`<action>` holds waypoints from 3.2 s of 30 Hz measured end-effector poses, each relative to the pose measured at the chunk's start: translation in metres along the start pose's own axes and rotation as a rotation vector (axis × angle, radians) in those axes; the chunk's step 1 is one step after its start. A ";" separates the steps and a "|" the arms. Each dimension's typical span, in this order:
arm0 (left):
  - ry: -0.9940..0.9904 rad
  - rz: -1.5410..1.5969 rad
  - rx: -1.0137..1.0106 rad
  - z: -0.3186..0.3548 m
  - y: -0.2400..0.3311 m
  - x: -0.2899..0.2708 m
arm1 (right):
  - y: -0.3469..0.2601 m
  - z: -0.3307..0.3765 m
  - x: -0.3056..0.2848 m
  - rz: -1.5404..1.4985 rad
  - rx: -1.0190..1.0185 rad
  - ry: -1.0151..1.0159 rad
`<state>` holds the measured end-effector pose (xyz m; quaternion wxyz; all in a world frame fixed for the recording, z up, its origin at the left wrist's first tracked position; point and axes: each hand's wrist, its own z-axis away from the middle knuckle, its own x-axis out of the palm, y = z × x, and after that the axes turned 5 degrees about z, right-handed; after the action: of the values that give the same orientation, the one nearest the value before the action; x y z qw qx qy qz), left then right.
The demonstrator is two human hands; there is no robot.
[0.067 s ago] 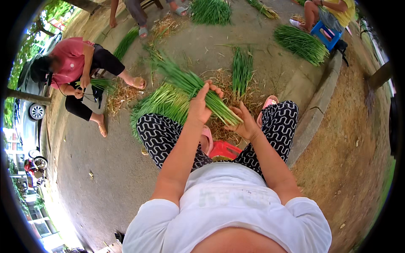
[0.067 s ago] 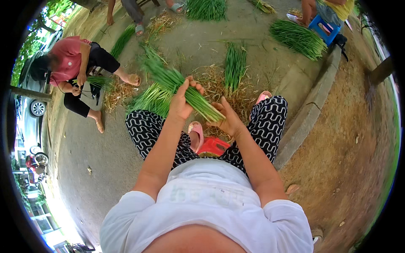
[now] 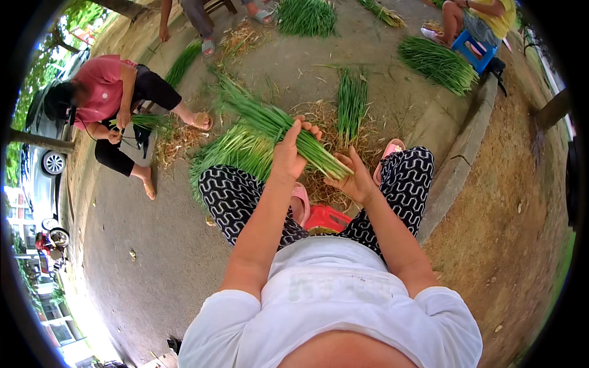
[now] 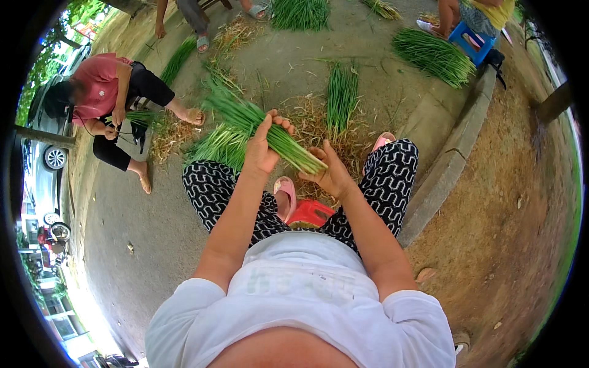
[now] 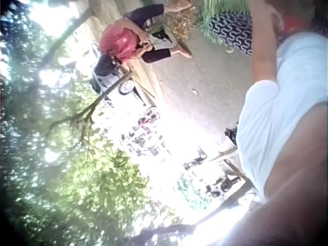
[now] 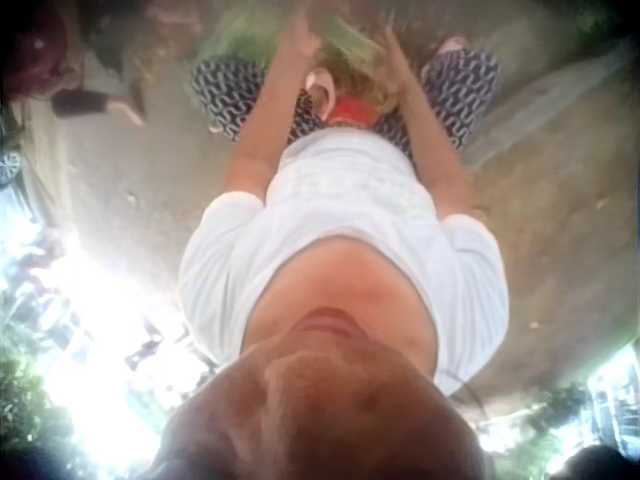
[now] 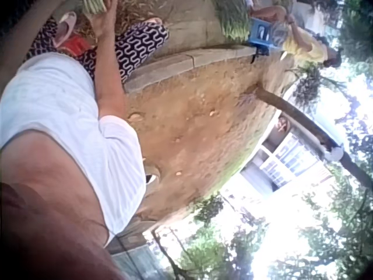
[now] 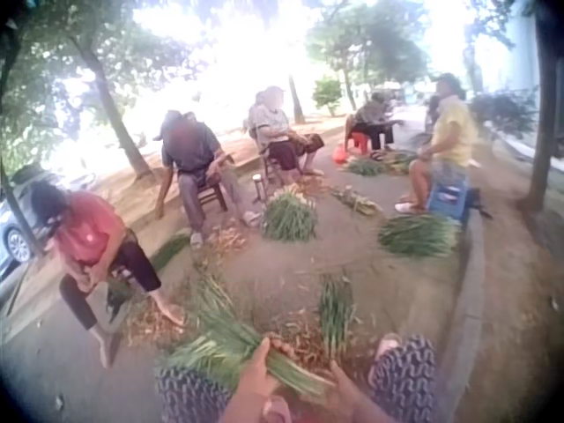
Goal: The person sorts through green plant stalks by hand, peeling off dry outer layers and grouping the cleaned stalks into bunches while seated outdoors.
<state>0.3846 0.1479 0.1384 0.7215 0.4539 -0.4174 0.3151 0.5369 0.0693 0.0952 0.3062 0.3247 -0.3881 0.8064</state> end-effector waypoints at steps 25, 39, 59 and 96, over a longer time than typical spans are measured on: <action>0.250 0.082 0.165 -0.003 0.000 -0.030 | -0.006 0.007 0.001 1.471 -1.082 0.204; 0.196 -0.064 0.068 0.001 -0.015 -0.030 | 0.007 0.003 -0.005 1.691 -1.091 0.151; 0.370 -0.324 -0.412 0.005 -0.023 -0.101 | -0.110 0.047 -0.008 0.118 -0.650 0.125; 0.008 -1.341 -0.291 0.016 -0.036 -0.101 | 0.046 0.002 -0.003 1.365 -0.700 0.303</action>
<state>0.3639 0.1116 0.0388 0.8157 0.5117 -0.0818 -0.2571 0.5055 0.0436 0.0743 -0.1232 -0.2150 -0.6877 0.6824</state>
